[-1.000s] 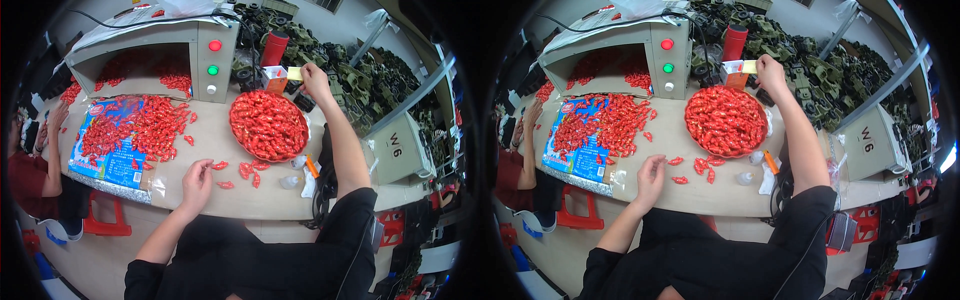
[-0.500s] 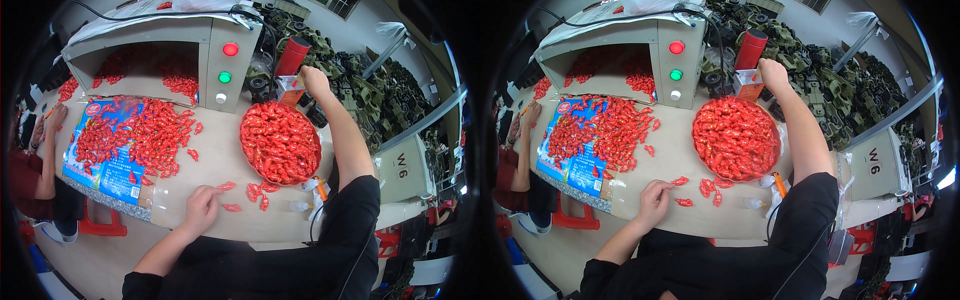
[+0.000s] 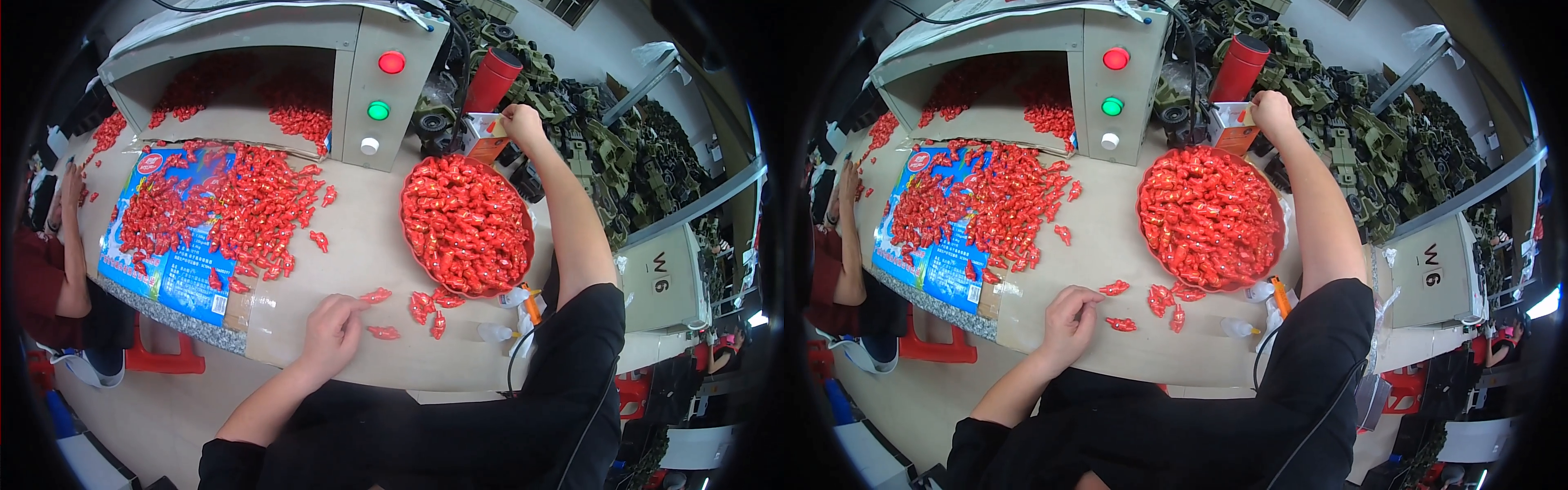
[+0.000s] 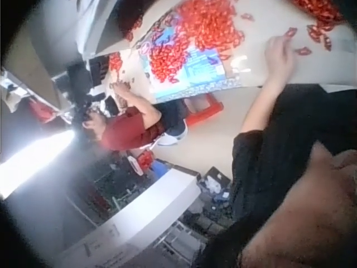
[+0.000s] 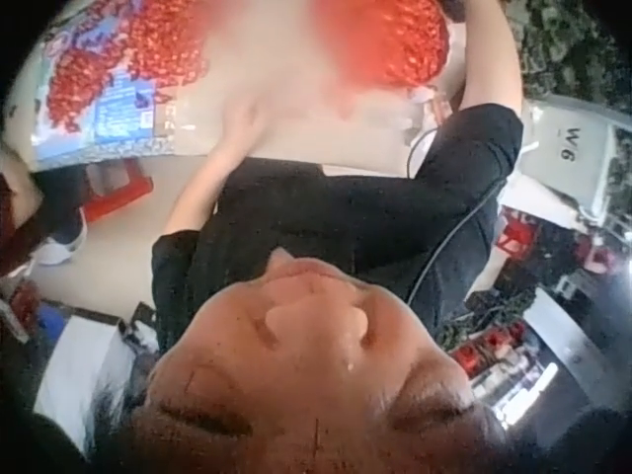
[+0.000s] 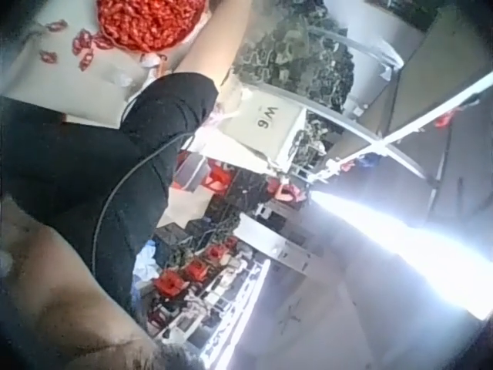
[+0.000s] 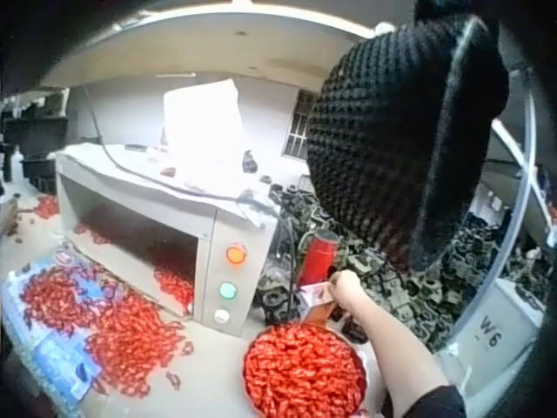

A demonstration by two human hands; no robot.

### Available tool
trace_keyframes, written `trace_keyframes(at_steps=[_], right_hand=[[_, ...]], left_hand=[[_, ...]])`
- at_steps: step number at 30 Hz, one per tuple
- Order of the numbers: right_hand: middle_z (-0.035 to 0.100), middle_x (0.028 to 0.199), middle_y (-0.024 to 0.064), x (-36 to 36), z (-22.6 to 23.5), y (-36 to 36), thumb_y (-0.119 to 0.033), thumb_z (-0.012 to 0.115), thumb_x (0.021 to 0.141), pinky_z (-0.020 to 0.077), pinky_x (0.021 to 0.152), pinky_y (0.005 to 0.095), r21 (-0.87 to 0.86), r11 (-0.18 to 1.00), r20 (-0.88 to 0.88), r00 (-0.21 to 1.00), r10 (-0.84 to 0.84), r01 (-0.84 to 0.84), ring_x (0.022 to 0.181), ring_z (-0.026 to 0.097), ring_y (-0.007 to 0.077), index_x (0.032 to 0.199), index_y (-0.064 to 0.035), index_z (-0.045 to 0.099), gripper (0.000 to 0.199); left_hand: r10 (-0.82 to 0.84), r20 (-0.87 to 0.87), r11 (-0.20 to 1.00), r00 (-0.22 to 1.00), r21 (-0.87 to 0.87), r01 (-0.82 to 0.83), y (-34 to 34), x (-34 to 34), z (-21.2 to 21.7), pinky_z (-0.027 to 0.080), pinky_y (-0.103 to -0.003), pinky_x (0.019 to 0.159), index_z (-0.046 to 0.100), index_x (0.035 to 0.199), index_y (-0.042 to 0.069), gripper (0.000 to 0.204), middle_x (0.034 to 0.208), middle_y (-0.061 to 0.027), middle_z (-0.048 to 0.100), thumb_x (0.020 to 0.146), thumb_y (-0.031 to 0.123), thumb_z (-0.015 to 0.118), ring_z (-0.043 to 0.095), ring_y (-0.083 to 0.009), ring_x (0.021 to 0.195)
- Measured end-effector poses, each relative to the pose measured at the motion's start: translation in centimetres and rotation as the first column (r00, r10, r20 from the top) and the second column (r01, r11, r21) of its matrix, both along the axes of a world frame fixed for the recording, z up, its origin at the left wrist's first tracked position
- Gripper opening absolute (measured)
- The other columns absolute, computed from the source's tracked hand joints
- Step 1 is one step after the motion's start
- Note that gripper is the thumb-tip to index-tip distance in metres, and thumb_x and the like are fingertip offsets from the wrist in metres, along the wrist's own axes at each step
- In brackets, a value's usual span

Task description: The person glues and assembles small red plastic toy parts by hand, using a glue bottle to join the pieces at a factory workbench.

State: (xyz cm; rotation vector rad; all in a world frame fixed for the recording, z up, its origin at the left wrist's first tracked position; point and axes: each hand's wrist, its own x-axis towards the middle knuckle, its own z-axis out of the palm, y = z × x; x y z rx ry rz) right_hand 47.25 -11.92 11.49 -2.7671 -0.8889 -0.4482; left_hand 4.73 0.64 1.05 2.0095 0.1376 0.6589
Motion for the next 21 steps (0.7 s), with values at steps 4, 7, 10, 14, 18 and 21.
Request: trace_keyframes(at_steps=[4,7,10,14,18,21], right_hand=[[0.062,0.078,0.0143,0.6,-0.1,-0.6,-0.016,0.058,0.064,0.0469,0.070,0.0343,0.015,0.996,0.028,0.996,-0.088,0.087,0.076,0.060,0.0265,0.080,-0.0054,0.063,0.020],[0.062,0.077,0.0138,0.0,0.1,-0.3,-0.016,0.059,0.063,0.0470,0.069,0.0346,0.018,0.986,-0.020,0.986,-0.168,0.168,0.076,0.060,0.0260,0.078,-0.0050,0.062,0.018],[0.061,0.081,0.0143,-1.8,0.9,0.8,-0.016,0.056,0.066,0.0469,0.070,0.0358,0.018,0.980,-0.028,0.979,-0.200,0.201,0.079,0.059,0.0278,0.079,-0.0072,0.062,0.017],[0.061,0.083,0.0140,-1.8,0.6,0.9,-0.018,0.051,0.070,0.0471,0.069,0.0374,-0.087,0.985,0.160,0.978,-0.132,0.147,0.082,0.059,0.0288,0.080,-0.0087,0.062,0.017],[0.062,0.084,0.0121,-2.3,0.4,1.2,-0.018,0.052,0.070,0.0475,0.068,0.0372,-0.194,0.978,0.213,0.976,-0.034,0.077,0.080,0.059,0.0279,0.081,-0.0103,0.063,0.018],[0.062,0.085,0.0113,-1.6,0.3,1.2,-0.018,0.053,0.069,0.0473,0.069,0.0363,-0.142,0.973,0.017,0.983,-0.181,0.182,0.081,0.059,0.0275,0.082,-0.0124,0.064,0.017]], left_hand=[[-0.004,0.017,1.000,1.000,-0.013,0.004,0.0,0.1,0.3,0.042,-0.033,0.057,0.055,0.081,0.001,0.016,0.071,-0.0117,0.054,0.069,-0.007,0.049,0.052,-0.0264,0.064],[0.000,0.016,1.000,1.000,-0.004,0.000,0.1,0.1,0.3,0.042,-0.033,0.057,0.055,0.081,0.001,0.016,0.072,-0.0117,0.054,0.069,-0.007,0.049,0.052,-0.0265,0.064],[0.005,0.005,1.000,1.000,-0.019,-0.005,0.2,0.1,0.2,0.042,-0.033,0.057,0.054,0.081,0.001,0.015,0.072,-0.0118,0.054,0.069,-0.007,0.049,0.053,-0.0268,0.065],[0.001,0.014,1.000,1.000,-0.014,-0.001,0.2,0.2,0.3,0.042,-0.033,0.057,0.054,0.080,0.001,0.015,0.072,-0.0119,0.054,0.069,-0.007,0.049,0.053,-0.0271,0.065],[-0.009,0.006,1.000,1.000,-0.004,0.009,0.2,0.2,0.2,0.042,-0.033,0.057,0.054,0.080,0.001,0.015,0.072,-0.0121,0.054,0.069,-0.008,0.050,0.053,-0.0272,0.065],[-0.013,0.013,1.000,1.000,-0.008,0.013,0.2,0.3,0.2,0.042,-0.033,0.057,0.054,0.081,0.000,0.016,0.072,-0.0123,0.054,0.068,-0.008,0.050,0.053,-0.0274,0.065]])
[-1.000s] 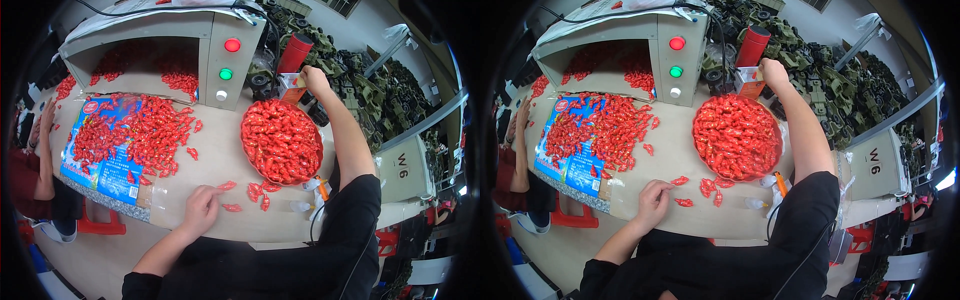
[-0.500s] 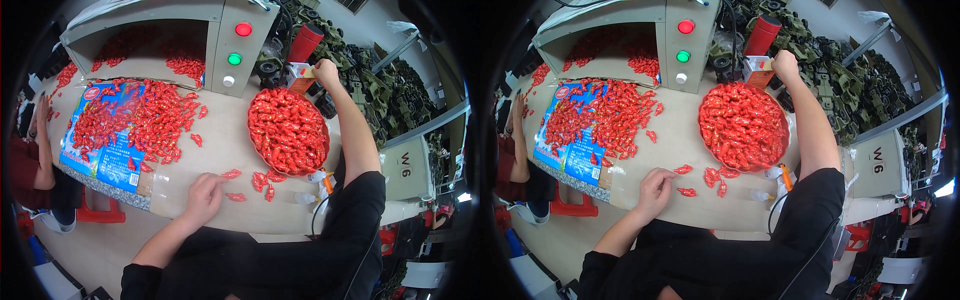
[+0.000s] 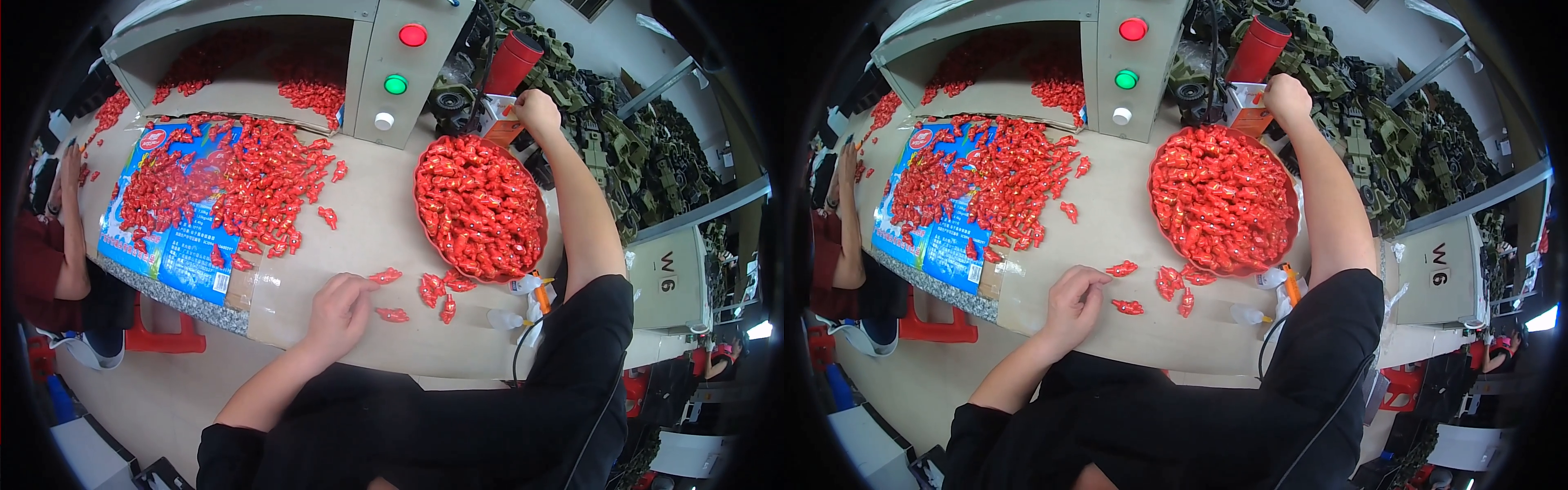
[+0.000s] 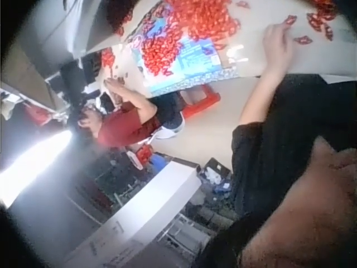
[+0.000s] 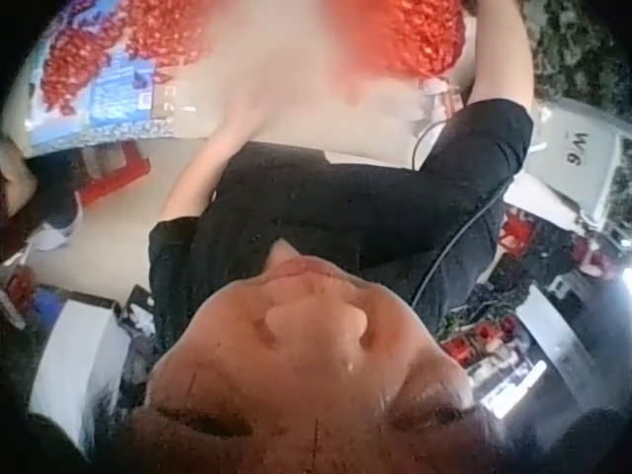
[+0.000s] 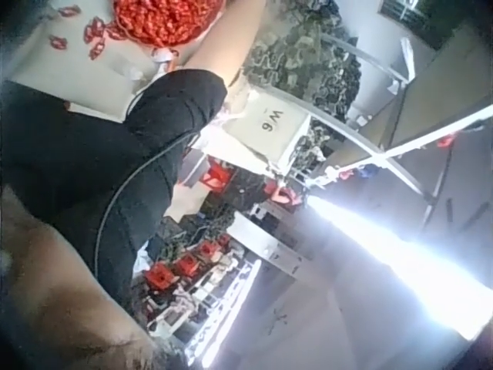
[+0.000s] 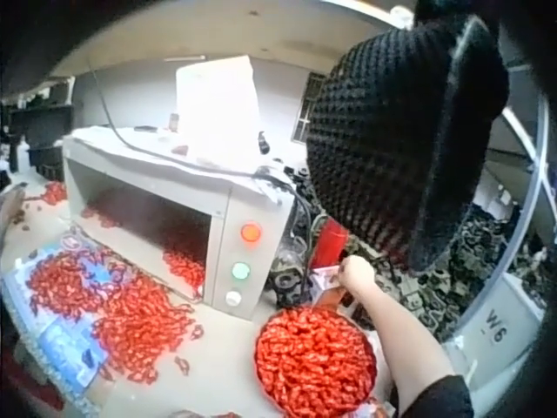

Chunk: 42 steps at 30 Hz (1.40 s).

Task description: The person glues and assembles small red plastic toy parts by hand, using a glue bottle to join the pieces at a factory workbench.

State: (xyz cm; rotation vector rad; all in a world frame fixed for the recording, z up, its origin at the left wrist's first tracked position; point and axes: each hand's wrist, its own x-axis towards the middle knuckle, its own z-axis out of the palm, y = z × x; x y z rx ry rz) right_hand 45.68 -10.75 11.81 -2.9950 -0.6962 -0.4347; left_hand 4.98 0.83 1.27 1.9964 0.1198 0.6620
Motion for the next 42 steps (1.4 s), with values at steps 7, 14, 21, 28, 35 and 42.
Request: trace_keyframes(at_steps=[7,14,21,28,35,42], right_hand=[[0.062,0.089,0.0107,0.4,0.1,0.3,-0.015,0.054,0.069,0.0467,0.074,0.0351,0.007,1.000,-0.077,0.997,0.028,-0.028,0.084,0.059,0.0269,0.081,-0.0133,0.065,0.017],[0.062,0.089,0.0101,1.2,0.7,-1.3,-0.019,0.055,0.067,0.0466,0.076,0.0355,0.067,0.998,-0.135,0.991,-0.013,0.022,0.084,0.059,0.0259,0.084,-0.0158,0.066,0.021],[0.062,0.082,0.0111,-9.9,7.9,-5.5,-0.026,0.054,0.073,0.0460,0.068,0.0336,-0.001,0.996,0.112,0.990,0.091,-0.091,0.077,0.060,0.0246,0.090,-0.0093,0.062,0.025],[0.061,0.070,0.0056,-27.9,4.6,-7.3,-0.014,0.060,0.076,0.0420,0.055,0.0204,0.678,0.621,0.091,0.883,0.461,-0.394,0.059,0.054,0.0087,0.089,-0.0035,0.062,0.017],[0.056,0.068,0.0041,-36.0,-8.3,-7.8,-0.006,0.058,0.076,0.0402,0.051,0.0201,0.837,0.530,-0.424,0.775,0.469,0.138,0.055,0.049,0.0060,0.091,0.0008,0.060,0.017],[0.056,0.075,0.0113,-35.5,-11.0,-5.9,-0.002,0.056,0.074,0.0434,0.054,0.0247,0.843,0.532,-0.274,0.783,0.559,-0.084,0.055,0.053,0.0133,0.097,0.0022,0.057,0.023]], left_hand=[[0.008,-0.009,1.000,1.000,0.006,-0.008,0.0,-0.3,-0.2,0.043,-0.033,0.057,0.054,0.081,0.000,0.016,0.072,-0.0124,0.054,0.068,-0.008,0.049,0.053,-0.0275,0.066],[0.005,0.007,1.000,1.000,0.002,-0.005,0.0,-0.3,-0.2,0.043,-0.033,0.057,0.055,0.081,0.000,0.015,0.072,-0.0122,0.053,0.069,-0.007,0.049,0.053,-0.0271,0.065],[0.030,0.023,0.998,0.999,-0.049,-0.029,-0.2,0.1,-0.2,0.041,-0.028,0.054,0.055,0.081,-0.001,0.011,0.072,-0.0116,0.054,0.073,-0.005,0.048,0.053,-0.0222,0.061],[0.151,0.065,0.961,0.986,-0.243,-0.131,0.1,0.0,-1.8,0.039,-0.021,0.054,0.057,0.085,0.000,0.011,0.072,-0.0048,0.055,0.078,-0.001,0.049,0.049,-0.0089,0.059],[-0.030,-0.053,0.999,0.998,-0.016,0.029,-1.2,-1.5,0.4,0.041,-0.023,0.070,0.054,0.098,0.003,0.020,0.089,-0.0045,0.054,0.078,0.004,0.055,0.050,-0.0121,0.077],[-0.104,-0.164,0.885,0.981,0.435,0.166,-2.2,-1.5,-0.2,0.041,-0.031,0.077,0.057,0.099,0.005,0.029,0.089,-0.0083,0.056,0.071,0.007,0.062,0.051,-0.0243,0.088]])
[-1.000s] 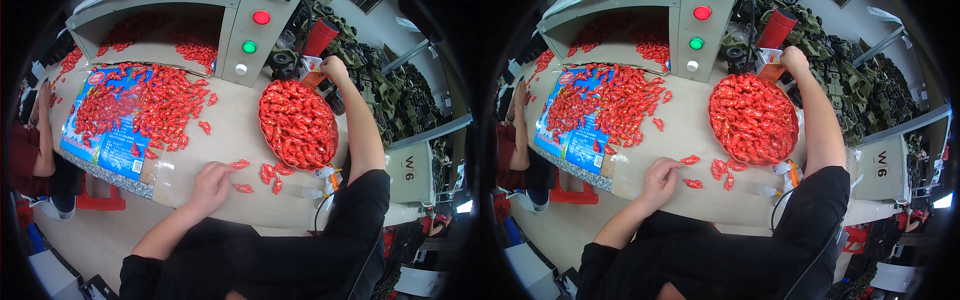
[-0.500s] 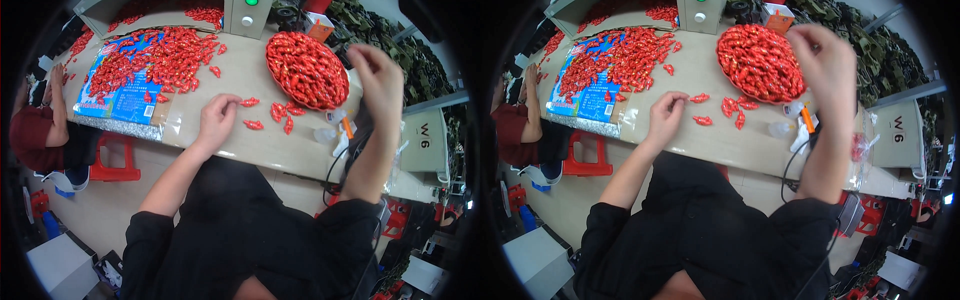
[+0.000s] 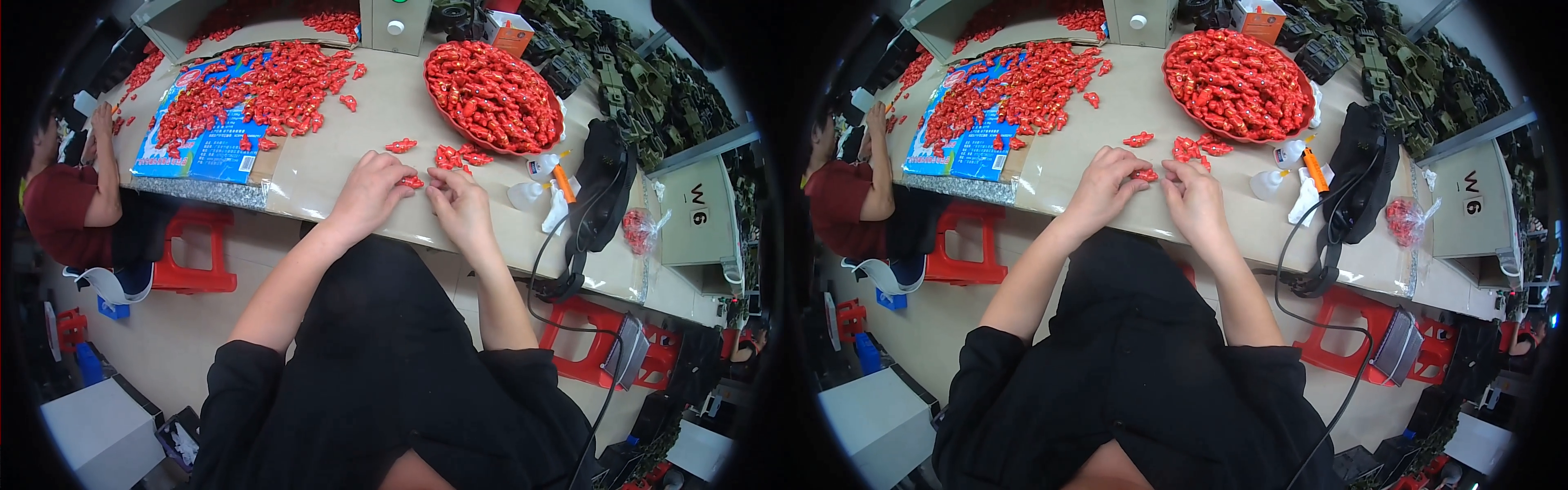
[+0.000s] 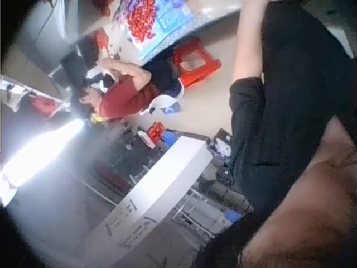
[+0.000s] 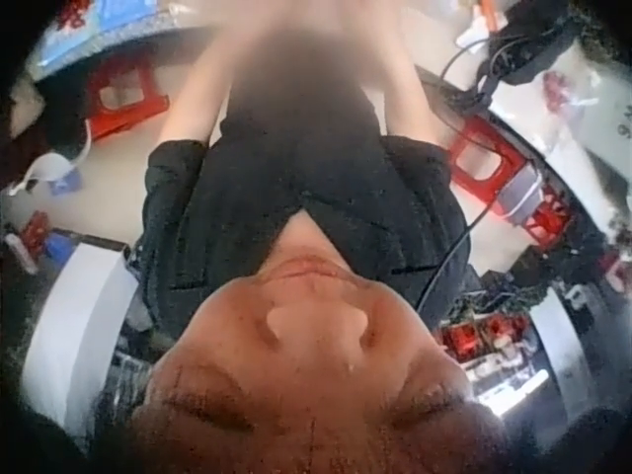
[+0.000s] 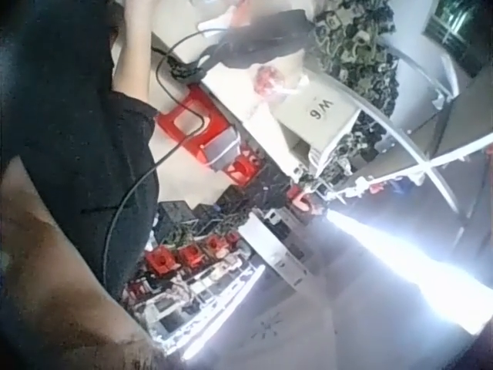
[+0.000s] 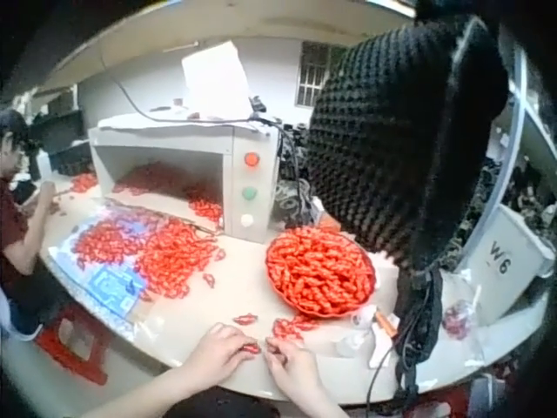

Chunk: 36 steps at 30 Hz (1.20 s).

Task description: The person glues and assembles small red plastic toy parts by hand, using a glue bottle to join the pieces at a factory workbench.

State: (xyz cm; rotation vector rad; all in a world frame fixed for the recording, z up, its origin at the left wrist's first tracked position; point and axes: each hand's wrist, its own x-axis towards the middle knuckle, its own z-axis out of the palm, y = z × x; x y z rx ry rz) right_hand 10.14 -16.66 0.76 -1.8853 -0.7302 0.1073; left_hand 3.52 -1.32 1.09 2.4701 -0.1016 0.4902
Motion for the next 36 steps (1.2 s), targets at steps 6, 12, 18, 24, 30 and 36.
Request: trace_keyframes(at_steps=[6,12,18,24,30,36], right_hand=[[0.058,0.071,0.0042,-0.2,0.8,0.1,-0.010,0.056,0.080,0.0420,0.050,0.0196,0.199,0.979,-0.422,0.899,0.117,-0.034,0.058,0.051,0.0045,0.099,0.0031,0.056,0.023],[0.057,0.070,0.0004,-0.5,0.3,0.2,-0.014,0.055,0.082,0.0412,0.049,0.0175,0.325,0.946,-0.442,0.881,0.170,-0.019,0.057,0.049,0.0025,0.101,0.0017,0.055,0.024],[0.056,0.070,-0.0008,-0.8,0.4,-0.1,-0.012,0.056,0.081,0.0392,0.048,0.0161,0.388,0.921,-0.441,0.874,0.203,-0.018,0.056,0.047,0.0011,0.100,0.0021,0.056,0.023],[0.055,0.072,-0.0010,-0.8,0.3,0.0,-0.006,0.059,0.078,0.0370,0.049,0.0136,0.399,0.917,-0.446,0.868,0.217,-0.024,0.055,0.045,-0.0001,0.096,0.0021,0.056,0.020],[0.055,0.072,-0.0005,-1.0,0.3,-0.1,-0.003,0.060,0.076,0.0360,0.050,0.0130,0.367,0.930,-0.439,0.879,0.188,-0.016,0.055,0.045,-0.0005,0.090,0.0024,0.057,0.015],[0.055,0.071,-0.0006,-1.0,0.3,-0.2,-0.002,0.060,0.076,0.0354,0.049,0.0131,0.341,0.939,-0.430,0.882,0.193,-0.040,0.055,0.044,-0.0009,0.088,0.0023,0.057,0.013]], left_hand=[[-0.096,-0.129,0.586,0.987,-0.809,-0.049,-0.7,-0.1,0.1,0.041,-0.023,0.072,0.056,0.098,0.000,0.021,0.083,-0.0051,0.058,0.088,0.016,0.046,0.053,-0.0106,0.076],[-0.107,-0.065,0.665,0.992,-0.747,0.022,-1.1,-0.2,-0.7,0.041,-0.022,0.071,0.055,0.098,-0.002,0.024,0.081,-0.0035,0.057,0.090,0.017,0.040,0.051,-0.0084,0.076],[-0.105,-0.033,0.702,0.994,-0.710,0.051,-1.2,-0.4,-0.4,0.041,-0.022,0.071,0.055,0.096,-0.002,0.024,0.084,-0.0042,0.056,0.090,0.016,0.041,0.051,-0.0090,0.077],[-0.067,-0.027,0.532,0.997,-0.847,0.013,-1.5,-0.6,0.0,0.043,-0.023,0.072,0.050,0.097,-0.001,0.017,0.083,-0.0054,0.056,0.087,0.012,0.046,0.055,-0.0110,0.078],[-0.106,0.021,0.467,0.994,-0.881,0.068,-1.0,-0.9,-0.3,0.042,-0.020,0.066,0.049,0.091,0.002,0.012,0.083,-0.0016,0.052,0.085,0.013,0.050,0.049,-0.0072,0.071],[-0.098,0.022,0.444,0.995,-0.894,0.063,-1.0,-0.9,-0.4,0.043,-0.021,0.067,0.050,0.091,0.002,0.011,0.086,-0.0023,0.052,0.085,0.012,0.051,0.050,-0.0077,0.072]])
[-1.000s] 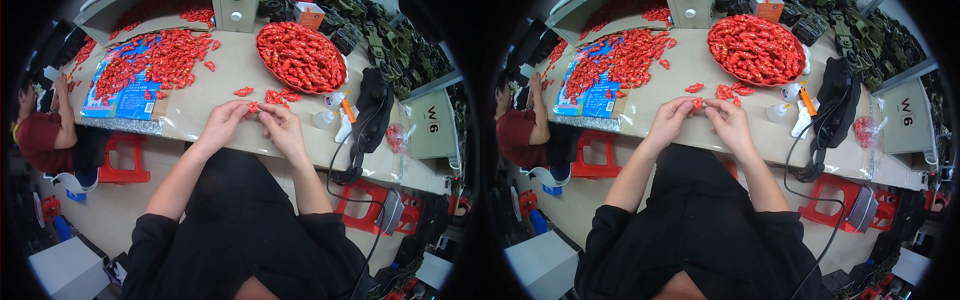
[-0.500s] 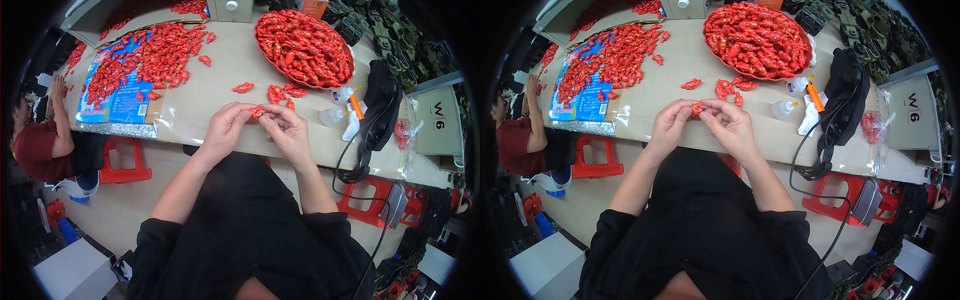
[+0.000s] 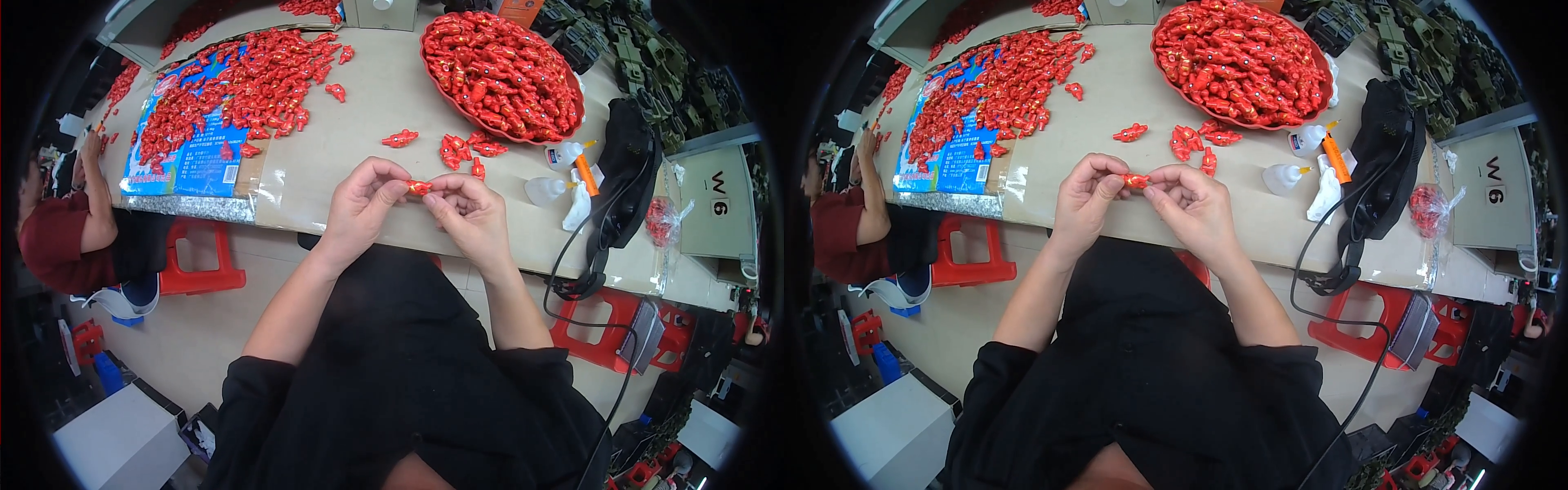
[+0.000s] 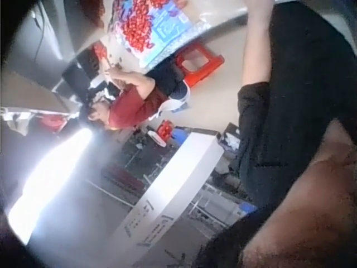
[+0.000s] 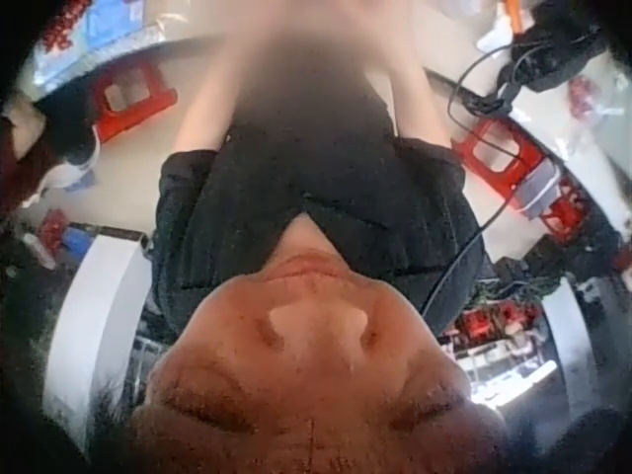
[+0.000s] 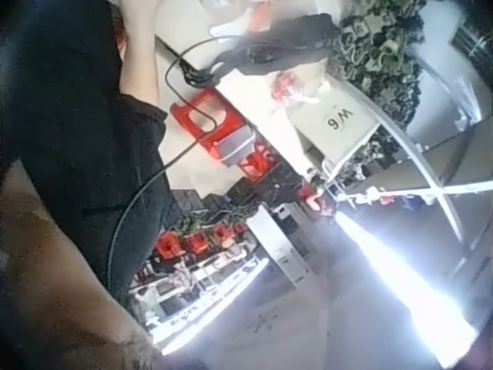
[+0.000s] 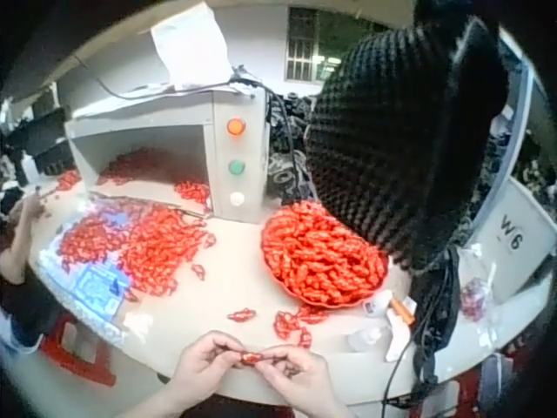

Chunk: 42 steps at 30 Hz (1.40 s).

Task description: The person glues and assembles small red plastic toy parts by hand, using a glue bottle to join the pieces at a factory workbench.

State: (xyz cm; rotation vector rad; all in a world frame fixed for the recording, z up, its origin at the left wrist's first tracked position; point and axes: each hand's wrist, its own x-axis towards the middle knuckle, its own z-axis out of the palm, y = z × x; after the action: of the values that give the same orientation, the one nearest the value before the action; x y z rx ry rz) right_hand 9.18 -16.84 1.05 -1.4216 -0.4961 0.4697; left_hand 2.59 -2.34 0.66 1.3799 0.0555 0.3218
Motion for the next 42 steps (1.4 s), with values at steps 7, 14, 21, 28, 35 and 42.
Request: trace_keyframes(at_steps=[7,14,21,28,35,42], right_hand=[[0.054,0.068,-0.0011,0.05,0.09,-0.19,-0.006,0.058,0.079,0.0390,0.049,0.0157,-0.011,0.999,-0.027,0.998,0.051,-0.052,0.055,0.047,0.0015,0.087,0.0021,0.055,0.011],[0.054,0.066,-0.0030,0.01,-0.29,-0.06,-0.006,0.061,0.076,0.0342,0.047,0.0147,-0.060,0.997,0.023,0.999,0.042,-0.041,0.054,0.043,-0.0003,0.081,0.0004,0.059,0.008],[0.055,0.069,-0.0008,0.02,-0.11,-0.01,-0.004,0.063,0.074,0.0362,0.049,0.0151,-0.086,0.996,0.084,0.995,0.045,-0.038,0.055,0.045,0.0007,0.081,0.0010,0.059,0.009],[0.054,0.068,-0.0037,-0.11,0.09,0.05,-0.001,0.062,0.074,0.0338,0.050,0.0133,-0.089,0.996,0.115,0.993,0.040,-0.030,0.056,0.044,-0.0007,0.082,0.0009,0.059,0.009],[0.056,0.069,-0.0008,0.01,-0.15,-0.01,-0.002,0.063,0.073,0.0360,0.049,0.0144,-0.095,0.995,0.114,0.993,0.043,-0.033,0.055,0.045,0.0000,0.081,0.0014,0.059,0.009],[0.055,0.065,-0.0029,-0.12,-0.23,0.07,-0.005,0.062,0.075,0.0329,0.046,0.0139,-0.070,0.997,0.046,0.999,0.027,-0.024,0.052,0.042,-0.0013,0.080,0.0007,0.060,0.008]], left_hand=[[0.007,0.020,1.000,1.000,0.005,-0.007,0.16,-0.06,-0.06,0.043,-0.021,0.067,0.051,0.090,0.001,0.011,0.086,-0.0038,0.051,0.085,0.011,0.051,0.050,-0.0082,0.073],[0.000,0.054,1.000,0.999,0.020,-0.002,0.63,0.10,-0.39,0.043,-0.022,0.072,0.055,0.087,-0.001,0.008,0.090,-0.0038,0.050,0.084,0.005,0.050,0.051,-0.0091,0.077],[0.004,0.030,1.000,1.000,-0.027,-0.003,0.48,-0.05,-0.20,0.044,-0.023,0.076,0.055,0.095,0.000,0.013,0.091,-0.0038,0.054,0.083,0.005,0.051,0.052,-0.0093,0.083],[-0.010,0.022,1.000,1.000,-0.003,0.010,0.52,-0.09,0.02,0.044,-0.024,0.077,0.054,0.100,-0.001,0.017,0.093,-0.0056,0.056,0.084,0.005,0.050,0.053,-0.0101,0.086],[-0.022,0.010,0.999,1.000,-0.023,0.022,0.41,-0.06,0.11,0.045,-0.023,0.075,0.054,0.101,0.000,0.018,0.090,-0.0045,0.056,0.084,0.005,0.050,0.054,-0.0094,0.082],[0.004,-0.063,0.999,0.998,0.032,-0.002,0.48,0.08,0.20,0.044,-0.019,0.063,0.059,0.094,0.001,0.014,0.080,-0.0025,0.051,0.084,0.008,0.050,0.052,-0.0067,0.068]])
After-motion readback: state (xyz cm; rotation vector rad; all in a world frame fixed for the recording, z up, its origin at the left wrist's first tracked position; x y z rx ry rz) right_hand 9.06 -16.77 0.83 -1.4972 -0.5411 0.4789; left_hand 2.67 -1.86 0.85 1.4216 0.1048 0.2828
